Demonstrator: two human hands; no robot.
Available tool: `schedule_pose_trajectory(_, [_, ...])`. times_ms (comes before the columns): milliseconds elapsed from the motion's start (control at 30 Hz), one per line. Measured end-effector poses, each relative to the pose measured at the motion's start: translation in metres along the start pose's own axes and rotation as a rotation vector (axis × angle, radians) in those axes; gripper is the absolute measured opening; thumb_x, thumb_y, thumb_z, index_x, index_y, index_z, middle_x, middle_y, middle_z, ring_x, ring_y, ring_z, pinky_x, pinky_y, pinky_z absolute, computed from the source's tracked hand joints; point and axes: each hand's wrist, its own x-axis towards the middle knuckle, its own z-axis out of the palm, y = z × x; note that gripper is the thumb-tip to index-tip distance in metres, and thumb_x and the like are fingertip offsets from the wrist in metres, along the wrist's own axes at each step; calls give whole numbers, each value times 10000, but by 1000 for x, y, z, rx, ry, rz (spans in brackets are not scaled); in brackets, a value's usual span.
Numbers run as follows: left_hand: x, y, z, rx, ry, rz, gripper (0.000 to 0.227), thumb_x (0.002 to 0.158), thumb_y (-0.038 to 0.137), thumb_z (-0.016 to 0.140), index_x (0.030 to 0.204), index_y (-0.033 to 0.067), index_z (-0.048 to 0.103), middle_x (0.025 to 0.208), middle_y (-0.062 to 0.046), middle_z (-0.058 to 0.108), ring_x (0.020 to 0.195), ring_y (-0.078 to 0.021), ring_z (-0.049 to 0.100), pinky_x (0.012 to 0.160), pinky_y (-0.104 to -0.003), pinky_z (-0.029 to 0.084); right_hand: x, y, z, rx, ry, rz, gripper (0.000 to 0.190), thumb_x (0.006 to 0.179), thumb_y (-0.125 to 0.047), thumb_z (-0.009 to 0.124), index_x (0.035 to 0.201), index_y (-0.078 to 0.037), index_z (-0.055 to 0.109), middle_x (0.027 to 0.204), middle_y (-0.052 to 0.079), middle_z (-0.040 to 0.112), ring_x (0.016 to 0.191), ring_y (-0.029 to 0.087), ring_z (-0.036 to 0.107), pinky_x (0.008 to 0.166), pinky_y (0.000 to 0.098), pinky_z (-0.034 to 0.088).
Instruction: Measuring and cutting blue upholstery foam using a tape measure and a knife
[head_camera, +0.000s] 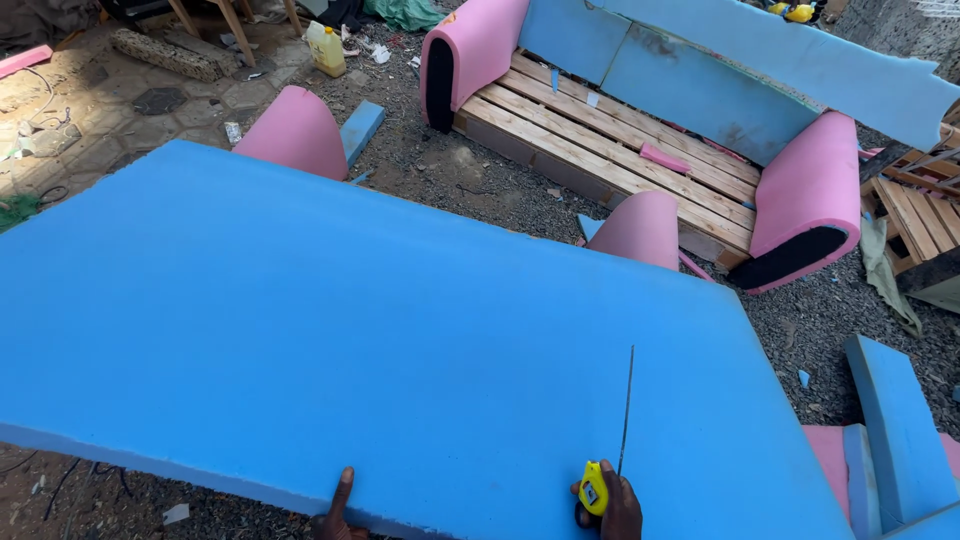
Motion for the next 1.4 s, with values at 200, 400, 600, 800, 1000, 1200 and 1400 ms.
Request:
schedule_pose_trajectory(200, [-22, 31, 48, -159, 105, -200, 628, 887, 416, 1061, 1490, 319, 915, 1537, -113, 799, 1204, -492, 776, 747, -697, 551, -11, -7, -2, -5, -31, -54, 572, 1280, -499, 670, 1389, 48, 792, 1033, 370, 898, 598, 393, 551, 626, 481, 456])
schedule_pose_trajectory(400, [-136, 129, 90, -21, 120, -99, 1293, 822, 281, 1084, 1912, 185, 395, 1709, -143, 617, 993, -328, 531, 955, -638, 198, -3, -20, -15, 92, -76, -103, 591, 1305, -528, 611, 1385, 39, 758, 1011, 364, 849, 608, 387, 500, 594, 474, 402])
schedule_pose_trajectory(600, [-166, 152, 122, 53, -98, 116, 1511, 745, 436, 1042, 1994, 261, 210, 1990, -126, 408, 1817, -549, 421, 1521, -921, 412, 38, -18, -33, 209, -48, -88, 602, 1325, -702, 540, 1334, -110, 652, 1127, 294, 845, 603, 341, 452, 554, 427, 306])
schedule_pose_trajectory(800, [-176, 154, 142, 110, -107, 102, 1198, 722, 604, 1079, 1661, 87, 545, 1505, -130, 568, 1316, -328, 563, 968, -624, 263, 323, 38, -126, 218, -1190, 587, 1421, 845, -1353, 738, 1727, -239, 692, 1203, 189, 824, 805, 368, 826, 796, 542, 702])
schedule_pose_trajectory(1000, [-146, 145, 143, 35, -103, 10, 1702, 660, 556, 1084, 1998, 131, 122, 2027, -185, 325, 1832, -498, 410, 1343, -831, 618, 312, 16, -111, 112, -963, 632, 1395, 777, -1422, 718, 1618, -309, 762, 1103, 139, 878, 826, 311, 848, 760, 444, 652])
schedule_pose_trajectory(1200, [-110, 128, 115, -3, 2, -14, 1352, 704, 425, 1102, 1825, -25, 495, 1770, -206, 596, 1632, -450, 591, 1344, -726, 585, 6, -48, -5, -41, -85, -193, 630, 1351, -548, 569, 1175, 25, 760, 1028, 273, 893, 600, 292, 503, 553, 414, 350])
schedule_pose_trajectory(1400, [-71, 90, 80, -48, -56, -44, 889, 700, 357, 1075, 1492, 39, 826, 1946, -183, 574, 1845, -498, 466, 1385, -959, 363, -23, -27, 5, -130, -35, -68, 634, 1304, -615, 565, 1226, -28, 793, 1035, 237, 945, 616, 276, 547, 557, 420, 269])
